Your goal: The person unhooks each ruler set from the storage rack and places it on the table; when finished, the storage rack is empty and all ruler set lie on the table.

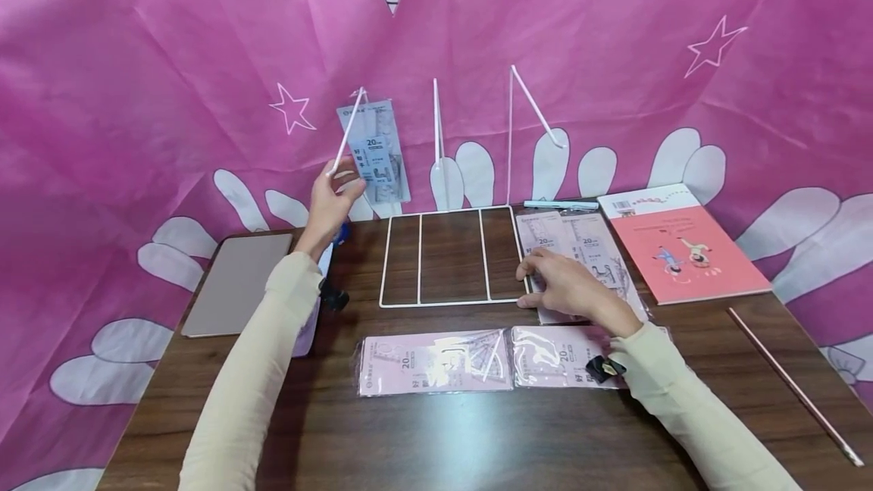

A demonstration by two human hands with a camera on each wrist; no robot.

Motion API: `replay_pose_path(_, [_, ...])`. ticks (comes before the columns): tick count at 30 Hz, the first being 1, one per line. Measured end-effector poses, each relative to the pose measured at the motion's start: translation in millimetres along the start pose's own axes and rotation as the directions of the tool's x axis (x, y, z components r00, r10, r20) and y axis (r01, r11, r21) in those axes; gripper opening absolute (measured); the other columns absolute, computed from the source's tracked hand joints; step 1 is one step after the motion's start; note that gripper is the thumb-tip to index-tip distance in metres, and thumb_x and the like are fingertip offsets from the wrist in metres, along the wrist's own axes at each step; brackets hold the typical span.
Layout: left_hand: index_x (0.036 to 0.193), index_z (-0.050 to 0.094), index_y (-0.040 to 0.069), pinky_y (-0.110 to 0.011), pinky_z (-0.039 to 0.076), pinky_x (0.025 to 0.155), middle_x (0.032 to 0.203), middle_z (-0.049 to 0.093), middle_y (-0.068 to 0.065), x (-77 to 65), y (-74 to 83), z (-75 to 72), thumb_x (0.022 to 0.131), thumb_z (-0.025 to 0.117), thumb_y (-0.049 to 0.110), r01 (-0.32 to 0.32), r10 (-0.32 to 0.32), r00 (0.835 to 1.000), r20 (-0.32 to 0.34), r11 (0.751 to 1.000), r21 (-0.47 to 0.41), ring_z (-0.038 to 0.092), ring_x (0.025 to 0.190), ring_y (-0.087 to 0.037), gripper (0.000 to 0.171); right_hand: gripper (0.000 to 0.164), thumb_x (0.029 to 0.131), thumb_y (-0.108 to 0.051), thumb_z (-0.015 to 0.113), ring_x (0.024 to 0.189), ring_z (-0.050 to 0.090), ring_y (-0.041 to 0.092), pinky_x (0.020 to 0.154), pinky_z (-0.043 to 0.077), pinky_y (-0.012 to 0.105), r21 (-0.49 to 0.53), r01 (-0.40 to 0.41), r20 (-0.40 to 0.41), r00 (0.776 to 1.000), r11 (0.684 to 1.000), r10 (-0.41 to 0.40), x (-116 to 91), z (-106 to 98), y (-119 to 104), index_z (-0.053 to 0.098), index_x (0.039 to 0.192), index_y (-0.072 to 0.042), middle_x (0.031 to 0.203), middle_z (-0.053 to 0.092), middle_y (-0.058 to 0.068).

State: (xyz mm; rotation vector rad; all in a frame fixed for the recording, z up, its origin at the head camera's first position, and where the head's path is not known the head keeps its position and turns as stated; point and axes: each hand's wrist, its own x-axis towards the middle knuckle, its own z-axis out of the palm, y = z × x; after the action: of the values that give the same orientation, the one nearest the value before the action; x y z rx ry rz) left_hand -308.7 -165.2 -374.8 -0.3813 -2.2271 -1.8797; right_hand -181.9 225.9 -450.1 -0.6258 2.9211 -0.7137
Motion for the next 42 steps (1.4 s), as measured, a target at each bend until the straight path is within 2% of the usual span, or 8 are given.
replay_pose_path(4, [0.141, 0.055, -0.007, -0.032, 0.053, 0.102, 0.129, 0.061, -0.019, 16.6, -8.4, 9.5, 0.098, 0.066, -0.005, 0.02, -0.02, 1.0, -0.011, 1.0, -0.02, 0.062, 0.12, -0.029, 0.044, 0.038, 0.079, -0.031, 0.093, 0.092, 0.06, 0.024, 0.088, 0.053, 0.053, 0.001, 0.001, -0.003, 1.0, 1.0, -0.001, 0, 0, 0, 0.072, 0.106, -0.014, 0.11, 0.064, 0.004])
replay_pose_path(8, [0.133, 0.059, -0.004, -0.027, 0.052, 0.094, 0.12, 0.066, -0.013, 24.7, -15.6, 17.1, 0.1, 0.068, 0.003, 0.032, -0.031, 0.999, -0.023, 0.999, 0.019, 0.064, 0.103, -0.015, 0.035, 0.038, 0.079, -0.031, 0.093, 0.094, 0.06, 0.025, 0.089, 0.053, 0.053, 0.002, -0.006, 0.001, 1.0, 1.0, 0.006, 0, 0, 0, 0.072, 0.106, -0.014, 0.111, 0.064, 0.004])
replay_pose_path(13, [0.128, 0.06, -0.008, -0.026, 0.049, 0.09, 0.114, 0.069, -0.014, 24.7, -12.3, 22.7, 0.101, 0.067, 0.002, 0.026, -0.026, 0.999, -0.043, 1.0, 0.003, 0.066, 0.096, -0.012, 0.03, 0.038, 0.08, -0.031, 0.093, 0.095, 0.06, 0.025, 0.089, 0.052, 0.053, 0.005, -0.016, 0.009, 1.0, 1.0, 0.016, 0, 0, 0, 0.072, 0.107, -0.014, 0.112, 0.064, 0.005])
replay_pose_path(18, [0.127, 0.062, -0.008, -0.026, 0.053, 0.088, 0.11, 0.072, -0.009, 23.3, -15.9, 18.4, 0.099, 0.068, 0.0, 0.004, -0.007, 0.997, -0.072, 0.999, -0.045, 0.069, 0.094, -0.011, 0.029, 0.038, 0.079, -0.031, 0.093, 0.097, 0.061, 0.026, 0.091, 0.052, 0.055, 0.015, -0.019, 0.012, 1.0, 1.0, 0.018, 1, 0, 0, 0.072, 0.108, -0.014, 0.113, 0.064, 0.005])
replay_pose_path(22, [0.124, 0.064, -0.008, -0.024, 0.054, 0.085, 0.105, 0.073, -0.005, 17.3, -14.5, 13.4, 0.098, 0.068, -0.004, -0.023, 0.016, 0.996, -0.083, 0.996, -0.086, 0.07, 0.093, -0.011, 0.026, 0.039, 0.079, -0.031, 0.093, 0.098, 0.062, 0.027, 0.092, 0.052, 0.055, 0.011, -0.018, 0.014, 1.0, 1.0, 0.018, 2, 0, 0, 0.073, 0.108, -0.014, 0.114, 0.064, 0.005])
replay_pose_path(26, [0.124, 0.064, -0.005, -0.024, 0.055, 0.083, 0.105, 0.073, -0.003, 11.2, -12.7, 9.9, 0.099, 0.066, -0.005, -0.034, 0.027, 0.998, -0.061, 0.993, -0.11, 0.071, 0.094, -0.012, 0.025, 0.038, 0.079, -0.03, 0.093, 0.098, 0.062, 0.027, 0.091, 0.052, 0.056, 0.008, -0.014, 0.011, 1.0, 1.0, 0.014, 1, 0, 0, 0.073, 0.107, -0.014, 0.114, 0.064, 0.006])
replay_pose_path(34, [0.125, 0.066, 0.0, -0.024, 0.057, 0.086, 0.113, 0.074, -0.008, -2.6, -9.0, 4.7, 0.1, 0.065, -0.003, -0.014, 0.013, 1.0, -0.017, 0.995, -0.096, 0.072, 0.097, -0.014, 0.025, 0.038, 0.079, -0.03, 0.092, 0.1, 0.063, 0.029, 0.092, 0.052, 0.057, 0.01, -0.017, 0.016, 1.0, 1.0, 0.017, 0, -1, 1, 0.073, 0.107, -0.014, 0.116, 0.064, 0.007])
replay_pose_path(42, [0.128, 0.063, -0.003, -0.024, 0.057, 0.089, 0.113, 0.074, -0.003, -19.5, -2.5, 1.9, 0.1, 0.064, -0.004, -0.048, 0.049, 0.999, 0.013, 0.997, -0.053, 0.072, 0.099, -0.012, 0.028, 0.038, 0.079, -0.029, 0.093, 0.101, 0.062, 0.029, 0.093, 0.052, 0.056, 0.013, -0.016, 0.012, 1.0, 1.0, 0.016, 1, -1, 0, 0.072, 0.107, -0.014, 0.117, 0.065, 0.007])
